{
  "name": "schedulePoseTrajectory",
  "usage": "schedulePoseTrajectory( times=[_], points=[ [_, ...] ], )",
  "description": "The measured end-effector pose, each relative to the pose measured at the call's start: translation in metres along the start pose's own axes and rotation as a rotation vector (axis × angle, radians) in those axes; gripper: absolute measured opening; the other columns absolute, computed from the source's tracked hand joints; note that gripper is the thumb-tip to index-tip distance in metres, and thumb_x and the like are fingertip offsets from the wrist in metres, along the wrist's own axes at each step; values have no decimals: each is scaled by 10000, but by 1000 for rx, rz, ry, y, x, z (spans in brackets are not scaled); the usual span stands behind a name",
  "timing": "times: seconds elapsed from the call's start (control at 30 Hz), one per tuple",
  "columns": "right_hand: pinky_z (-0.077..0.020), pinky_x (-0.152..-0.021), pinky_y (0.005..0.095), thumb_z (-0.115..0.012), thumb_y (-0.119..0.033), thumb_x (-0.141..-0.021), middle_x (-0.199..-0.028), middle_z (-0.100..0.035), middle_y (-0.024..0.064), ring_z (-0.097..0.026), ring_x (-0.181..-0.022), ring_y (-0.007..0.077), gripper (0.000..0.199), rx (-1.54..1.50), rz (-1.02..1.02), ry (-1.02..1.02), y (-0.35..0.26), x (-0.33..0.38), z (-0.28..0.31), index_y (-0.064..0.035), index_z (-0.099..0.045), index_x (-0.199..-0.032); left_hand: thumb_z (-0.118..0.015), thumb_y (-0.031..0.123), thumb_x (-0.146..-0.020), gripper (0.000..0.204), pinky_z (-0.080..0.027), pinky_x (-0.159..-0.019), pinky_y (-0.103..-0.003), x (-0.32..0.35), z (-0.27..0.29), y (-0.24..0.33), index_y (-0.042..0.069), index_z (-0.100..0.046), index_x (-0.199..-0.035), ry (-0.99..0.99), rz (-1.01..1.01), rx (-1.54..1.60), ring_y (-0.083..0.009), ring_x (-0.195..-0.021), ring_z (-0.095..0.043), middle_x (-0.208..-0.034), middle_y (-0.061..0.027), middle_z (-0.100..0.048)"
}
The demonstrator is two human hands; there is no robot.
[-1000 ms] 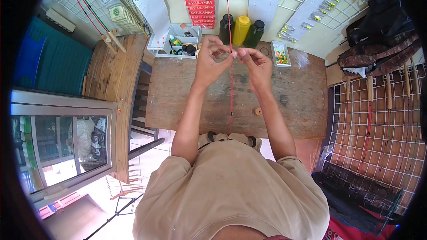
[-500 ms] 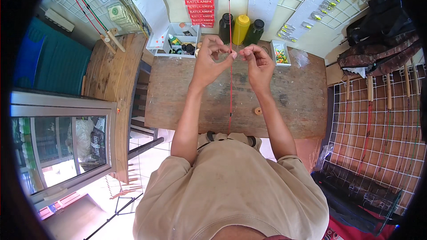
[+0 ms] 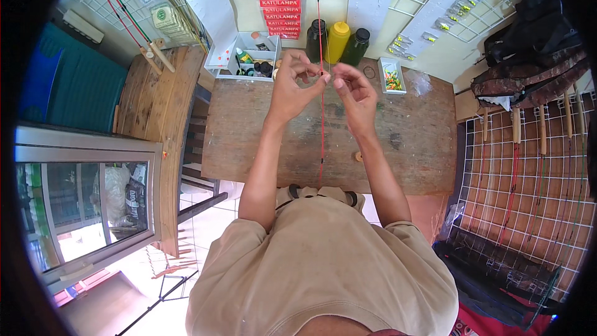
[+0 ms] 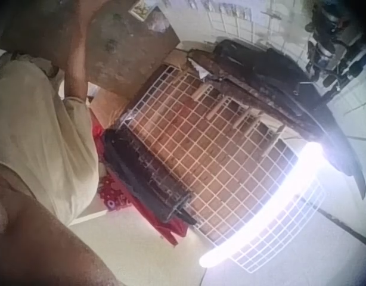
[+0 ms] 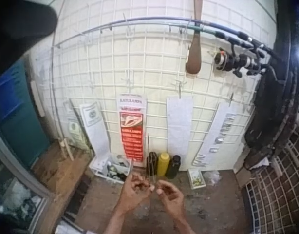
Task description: Assemble a fishing rig by attaching a line to a thin rod and adding a float.
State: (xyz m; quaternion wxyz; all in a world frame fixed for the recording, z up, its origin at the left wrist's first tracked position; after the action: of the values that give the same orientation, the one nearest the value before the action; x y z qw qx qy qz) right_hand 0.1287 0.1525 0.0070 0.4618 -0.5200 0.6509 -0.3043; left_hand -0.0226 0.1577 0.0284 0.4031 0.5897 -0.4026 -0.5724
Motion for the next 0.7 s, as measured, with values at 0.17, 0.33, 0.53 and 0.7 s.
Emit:
schedulePoseTrajectory(
  times=[0.17,0.33,0.53,0.7],
  points=[
    [-473,-832,249,-685,-61,-855,-1040,-645,83,-599,-932,113,232,52,-9,-58,3,-1,-6,15,-649,-1072,-759,95,-761,439,-388,-659,-235,1,2,1,75,-388,-994,18,-28,-4,-65,-748,-547,-793,-22,-669],
    [-470,-791,233,-681,-75,-866,-949,-651,37,-587,-871,92,148,13,-108,-10,12,-3,-2,11,-656,-983,-753,90,-772,425,-371,-630,-222,2,2,0,83,-393,-999,18,-32,-2,-60,-743,-550,-806,-29,-672],
    [-458,-761,212,-652,-69,-886,-913,-635,31,-576,-836,81,111,45,-34,50,9,2,-3,6,-604,-952,-744,53,-791,404,-364,-643,-213,6,-1,-7,92,-406,-1009,26,70,153,-59,-780,-564,-834,-35,-648],
    [-467,-759,218,-642,-17,-872,-926,-634,43,-581,-848,79,103,179,133,57,-7,4,-3,21,-599,-957,-741,57,-795,390,-367,-634,-209,5,-2,-5,86,-433,-1032,12,69,126,-47,-778,-553,-850,-29,-648]
  ],
)
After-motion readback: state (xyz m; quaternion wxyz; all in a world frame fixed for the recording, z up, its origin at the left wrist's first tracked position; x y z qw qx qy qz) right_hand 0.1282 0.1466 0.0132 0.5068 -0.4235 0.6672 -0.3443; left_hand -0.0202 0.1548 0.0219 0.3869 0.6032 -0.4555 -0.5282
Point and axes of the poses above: each hand's wrist, its own x-axis away from the middle knuckle, its own z-axis out of the back of the hand, y = z × x, the point moved 8 cm from there along -x, towards the middle knuckle
